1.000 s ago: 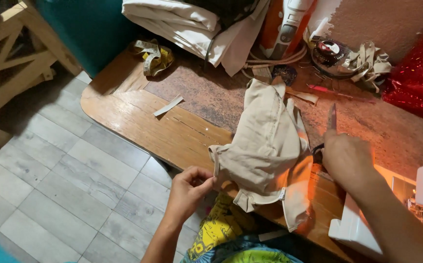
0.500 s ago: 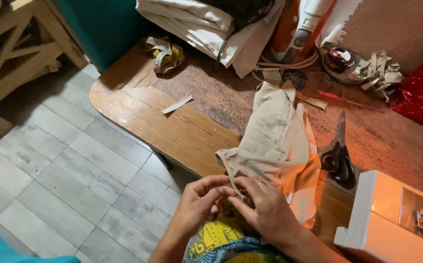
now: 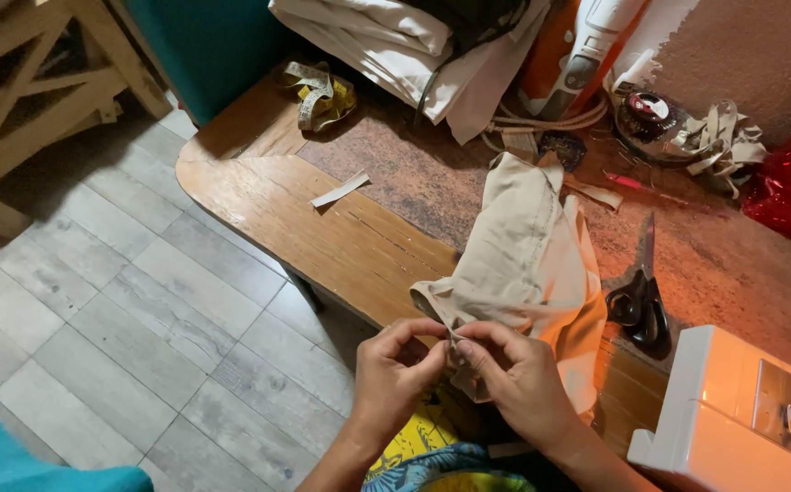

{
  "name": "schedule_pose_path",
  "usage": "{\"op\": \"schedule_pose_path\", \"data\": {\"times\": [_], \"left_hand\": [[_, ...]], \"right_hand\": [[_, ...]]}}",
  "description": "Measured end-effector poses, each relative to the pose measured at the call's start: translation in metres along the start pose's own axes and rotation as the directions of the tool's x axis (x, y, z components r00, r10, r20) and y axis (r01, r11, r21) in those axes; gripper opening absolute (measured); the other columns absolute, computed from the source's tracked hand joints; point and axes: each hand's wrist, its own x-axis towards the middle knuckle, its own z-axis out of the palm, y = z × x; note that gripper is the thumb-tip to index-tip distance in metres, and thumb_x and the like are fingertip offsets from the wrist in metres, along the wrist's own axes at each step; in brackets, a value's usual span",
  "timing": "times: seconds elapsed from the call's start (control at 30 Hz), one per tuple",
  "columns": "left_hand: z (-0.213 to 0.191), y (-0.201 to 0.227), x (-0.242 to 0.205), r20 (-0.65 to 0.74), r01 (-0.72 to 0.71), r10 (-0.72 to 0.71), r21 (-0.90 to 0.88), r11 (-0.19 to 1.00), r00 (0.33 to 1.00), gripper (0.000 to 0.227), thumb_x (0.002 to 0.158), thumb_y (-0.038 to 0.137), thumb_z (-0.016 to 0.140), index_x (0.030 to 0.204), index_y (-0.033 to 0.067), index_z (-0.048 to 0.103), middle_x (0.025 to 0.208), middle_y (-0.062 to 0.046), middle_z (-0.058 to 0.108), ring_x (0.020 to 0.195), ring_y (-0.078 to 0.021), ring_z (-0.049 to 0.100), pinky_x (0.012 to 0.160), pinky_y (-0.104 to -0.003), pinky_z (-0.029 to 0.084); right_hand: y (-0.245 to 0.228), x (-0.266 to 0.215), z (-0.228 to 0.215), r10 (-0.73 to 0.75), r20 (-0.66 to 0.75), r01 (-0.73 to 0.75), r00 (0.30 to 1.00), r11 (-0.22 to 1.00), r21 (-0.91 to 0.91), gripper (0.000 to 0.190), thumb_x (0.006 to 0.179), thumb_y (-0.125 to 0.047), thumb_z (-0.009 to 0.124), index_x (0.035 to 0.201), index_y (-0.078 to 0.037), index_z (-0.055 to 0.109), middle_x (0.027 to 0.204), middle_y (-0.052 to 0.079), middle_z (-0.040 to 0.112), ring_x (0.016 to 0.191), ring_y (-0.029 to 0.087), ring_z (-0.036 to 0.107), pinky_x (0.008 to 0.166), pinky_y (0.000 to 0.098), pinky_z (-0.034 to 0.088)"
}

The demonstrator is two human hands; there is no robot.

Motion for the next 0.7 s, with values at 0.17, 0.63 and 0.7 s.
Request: {"op": "schedule_pose_path", "data": {"times": [0.17, 0.63, 0.7], "left_hand": [[0.001, 0.006, -0.001, 0.018, -0.097, 0.097, 0.006, 0.995, 0.995, 0.005, 0.079, 0.005, 0.078, 0.081, 0.0086, 0.076, 0.074, 0.001, 0.071, 0.055, -0.0033, 0.054, 0.050, -0.018, 0.044], [0.005, 0.017, -0.001, -0.015, -0.346, 0.357, 0.210, 0.914, 0.934, 0.008, 0.079, 0.004, 0.072, 0.077, 0.0113, 0.071, 0.074, 0.001, 0.070, 0.056, -0.0060, 0.054, 0.052, -0.020, 0.045], [0.005, 0.017, -0.002, -0.034, -0.409, 0.451, 0.365, 0.836, 0.892, 0.006, 0.078, 0.008, 0.072, 0.082, 0.0123, 0.072, 0.081, 0.000, 0.074, 0.058, -0.0091, 0.062, 0.055, -0.022, 0.050]], "right_hand": [[0.000, 0.000, 0.001, -0.027, -0.008, 0.027, 1.000, 1.000, 0.000, 0.016, 0.087, -0.019, 0.072, 0.097, -0.010, 0.081, 0.076, -0.003, 0.077, 0.064, 0.005, 0.065, 0.060, 0.0205, 0.053], [-0.011, -0.001, 0.000, -0.017, 0.004, 0.017, 1.000, 0.999, -0.040, 0.017, 0.086, -0.022, 0.074, 0.097, -0.012, 0.082, 0.071, -0.004, 0.075, 0.059, 0.005, 0.060, 0.056, 0.0210, 0.050], [-0.009, -0.001, 0.000, -0.117, 0.002, 0.117, 0.993, 0.989, -0.090, 0.019, 0.086, -0.022, 0.071, 0.098, -0.012, 0.082, 0.081, -0.005, 0.081, 0.072, 0.002, 0.069, 0.067, 0.0197, 0.054]]}}
